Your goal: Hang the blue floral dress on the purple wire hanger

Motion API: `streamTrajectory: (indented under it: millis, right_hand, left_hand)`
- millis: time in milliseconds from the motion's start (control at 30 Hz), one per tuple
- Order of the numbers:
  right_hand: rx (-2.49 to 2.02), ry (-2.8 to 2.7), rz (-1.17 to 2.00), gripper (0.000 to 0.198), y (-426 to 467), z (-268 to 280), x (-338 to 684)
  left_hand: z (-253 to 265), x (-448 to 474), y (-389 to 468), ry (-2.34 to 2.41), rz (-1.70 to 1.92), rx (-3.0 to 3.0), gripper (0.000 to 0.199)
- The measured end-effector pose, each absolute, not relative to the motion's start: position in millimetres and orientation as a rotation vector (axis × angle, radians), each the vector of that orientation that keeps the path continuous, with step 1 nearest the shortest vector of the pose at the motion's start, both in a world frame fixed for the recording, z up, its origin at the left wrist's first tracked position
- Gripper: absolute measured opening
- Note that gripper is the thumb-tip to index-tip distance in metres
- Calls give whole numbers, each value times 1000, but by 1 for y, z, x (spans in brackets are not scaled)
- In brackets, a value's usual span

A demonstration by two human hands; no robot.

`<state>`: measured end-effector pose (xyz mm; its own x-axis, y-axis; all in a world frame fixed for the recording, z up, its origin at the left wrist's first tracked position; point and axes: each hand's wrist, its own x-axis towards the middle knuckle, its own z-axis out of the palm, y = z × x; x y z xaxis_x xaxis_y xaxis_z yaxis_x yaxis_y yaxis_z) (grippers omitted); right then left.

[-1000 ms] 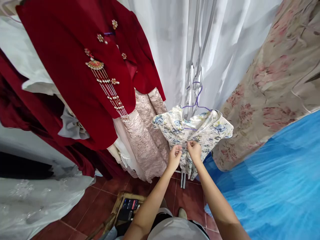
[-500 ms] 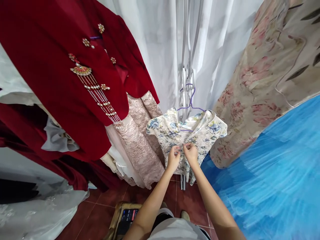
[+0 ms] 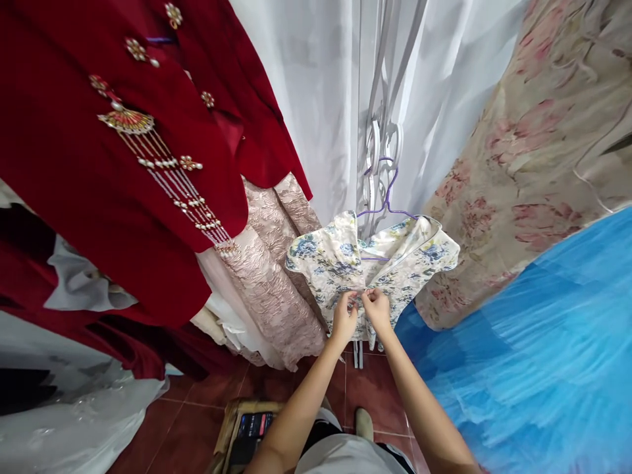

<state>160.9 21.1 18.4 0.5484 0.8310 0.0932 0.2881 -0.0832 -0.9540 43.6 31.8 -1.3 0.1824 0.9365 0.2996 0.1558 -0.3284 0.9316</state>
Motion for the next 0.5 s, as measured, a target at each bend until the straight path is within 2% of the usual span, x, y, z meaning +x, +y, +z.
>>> streamTrajectory:
  millis: [233, 500]
  right_hand:
    - [-1407, -853, 730, 47, -22, 25, 151]
    - [-1254, -774, 823, 36, -58, 47, 143]
  left_hand:
    - [1, 54, 19, 1048, 1265, 1662, 17]
    - [11, 63, -3, 1022, 1311, 1696, 9]
